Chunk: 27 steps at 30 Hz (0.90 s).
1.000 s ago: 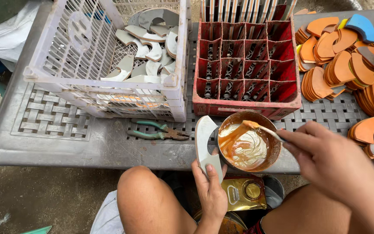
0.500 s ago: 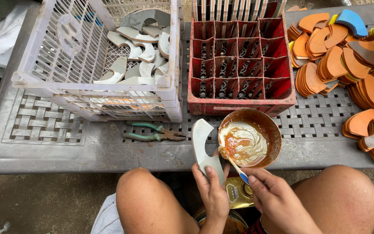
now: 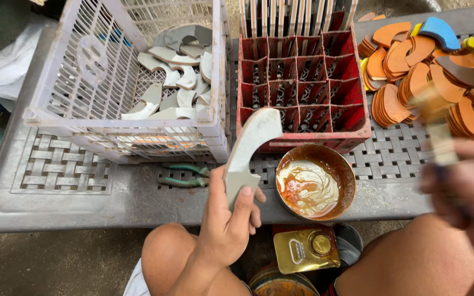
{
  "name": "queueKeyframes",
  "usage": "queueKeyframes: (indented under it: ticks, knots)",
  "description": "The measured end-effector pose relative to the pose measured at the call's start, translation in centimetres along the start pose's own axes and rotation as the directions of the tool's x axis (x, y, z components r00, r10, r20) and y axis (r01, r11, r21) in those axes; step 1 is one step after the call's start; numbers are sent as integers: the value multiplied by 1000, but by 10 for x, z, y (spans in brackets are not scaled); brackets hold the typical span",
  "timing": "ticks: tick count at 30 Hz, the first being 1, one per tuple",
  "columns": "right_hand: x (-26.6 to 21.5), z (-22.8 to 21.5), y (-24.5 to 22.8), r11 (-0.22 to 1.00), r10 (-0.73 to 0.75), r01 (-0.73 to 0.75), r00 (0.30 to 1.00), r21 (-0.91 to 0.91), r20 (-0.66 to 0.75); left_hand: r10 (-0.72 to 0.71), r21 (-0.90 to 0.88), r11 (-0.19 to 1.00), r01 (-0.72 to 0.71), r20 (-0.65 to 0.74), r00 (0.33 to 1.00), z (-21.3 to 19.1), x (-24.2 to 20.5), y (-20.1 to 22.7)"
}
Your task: The person picks up white shoe sole parts from a crate, applies a white adhesive to the edges using a brush, and places them into a red crate to dry. The person repeats this process for several parts.
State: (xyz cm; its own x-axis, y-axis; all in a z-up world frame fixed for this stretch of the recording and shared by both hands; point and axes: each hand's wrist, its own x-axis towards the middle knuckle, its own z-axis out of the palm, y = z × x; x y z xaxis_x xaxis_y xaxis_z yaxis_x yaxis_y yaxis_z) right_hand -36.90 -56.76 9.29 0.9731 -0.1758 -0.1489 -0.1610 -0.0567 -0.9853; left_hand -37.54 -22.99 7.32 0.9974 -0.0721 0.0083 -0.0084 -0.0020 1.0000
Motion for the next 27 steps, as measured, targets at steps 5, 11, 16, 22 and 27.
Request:
queueKeyframes:
  ticks: [5,11,16,22,27]
  knots:
    - [14,63,35,926,-223,253,965,-281,135,-213,-193,954,230,109,971,23,11,-11]
    - [8,91,49,697,-451,477,872,-535,190,-251,-269,914,305,217,943,38,-3,-34]
    - [0,105,49,716,-434,507,862,-480,262,-220,-293,915,277,211,952,41,-6,-36]
    - [12,92,49,726,-391,524,847,-446,360,-238,-278,914,294,218,946,41,-6,-38]
    - [12,92,48,684,-444,408,890,-605,98,-227,-278,917,286,227,947,47,-9,-36]
